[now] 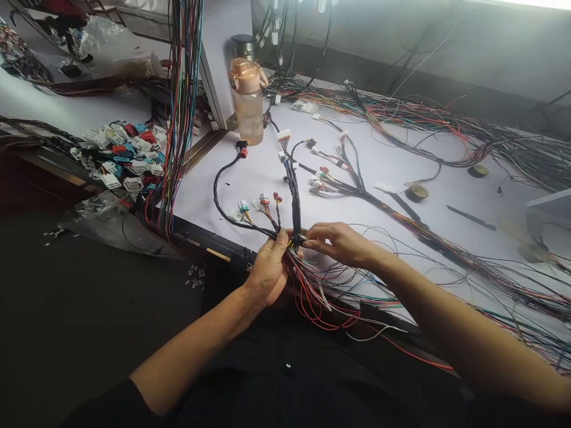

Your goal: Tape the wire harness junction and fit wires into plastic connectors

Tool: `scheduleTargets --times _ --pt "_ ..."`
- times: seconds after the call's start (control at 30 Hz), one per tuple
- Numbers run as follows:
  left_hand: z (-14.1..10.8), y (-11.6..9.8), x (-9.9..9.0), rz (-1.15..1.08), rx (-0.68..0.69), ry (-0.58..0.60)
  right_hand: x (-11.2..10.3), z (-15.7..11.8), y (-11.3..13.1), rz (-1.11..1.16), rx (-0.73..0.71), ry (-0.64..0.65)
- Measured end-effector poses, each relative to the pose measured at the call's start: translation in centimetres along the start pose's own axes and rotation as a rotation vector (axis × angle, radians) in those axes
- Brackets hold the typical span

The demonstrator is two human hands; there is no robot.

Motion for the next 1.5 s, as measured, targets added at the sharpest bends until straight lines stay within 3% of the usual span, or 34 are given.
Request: scheduleTargets --times 0.1,0.23,0.37,0.5,0.67,0.73,0.9,0.97,1.13,1.27,1.5 --pt "0.2 0.0 -0.3 -0.046 -0.019 -0.035 0.6 1.1 0.1 -0.007 -0.079 -0.124" --pt "0.3 0.0 -0.9 -0.025 0.005 -0.094 2.4 2.3 0.1 -0.012 -0.109 -0.182" --pt "0.4 -0.1 -1.3 0.025 0.040 -0.130 2.6 2.5 0.1 0.041 -0.110 -0.255" --pt "0.5 -0.3 -1.6 -0.022 0.120 -0.146 1.4 1.9 0.0 0.171 -0.072 -0.212" --pt "0.6 0.2 -1.8 -0.056 0.130 -0.166 -2.0 2.4 2.5 -0.067 -0.078 -0.374" --pt "0.6 0.4 -1.9 -0.070 0.123 -0.167 -1.8 3.6 4.5 -0.224 -0.106 -0.287" --pt "0.5 0.5 -2.0 -0.069 0.103 -0.146 1.6 7.3 6.1 -0.753 0.036 0.199" --pt "0.4 0.7 -2.1 -0.068 0.089 -0.146 2.4 8.3 6.0 -0.815 0.108 0.267" --pt "0.4 1.0 -2.3 -0.053 0.080 -0.121 2.5 9.4 5.5 -0.793 0.205 0.296" --pt "0.4 0.8 -2.2 -0.076 0.084 -0.099 1.4 8.7 5.2 -0.692 0.225 0.215" --pt "-0.2 0.7 -2.2 -0.133 0.069 -0.192 0.2 4.5 4.5 -0.046 0.202 -0.217"
Point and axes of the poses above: each hand's wrist, its own z-axis towards the middle knuckle, its own x-axis out of the palm, y = z × x, the point moved 6 cm from there along z, towards the middle knuckle, and after that the axes turned 8 degrees about -y, right-handed, at the moved point
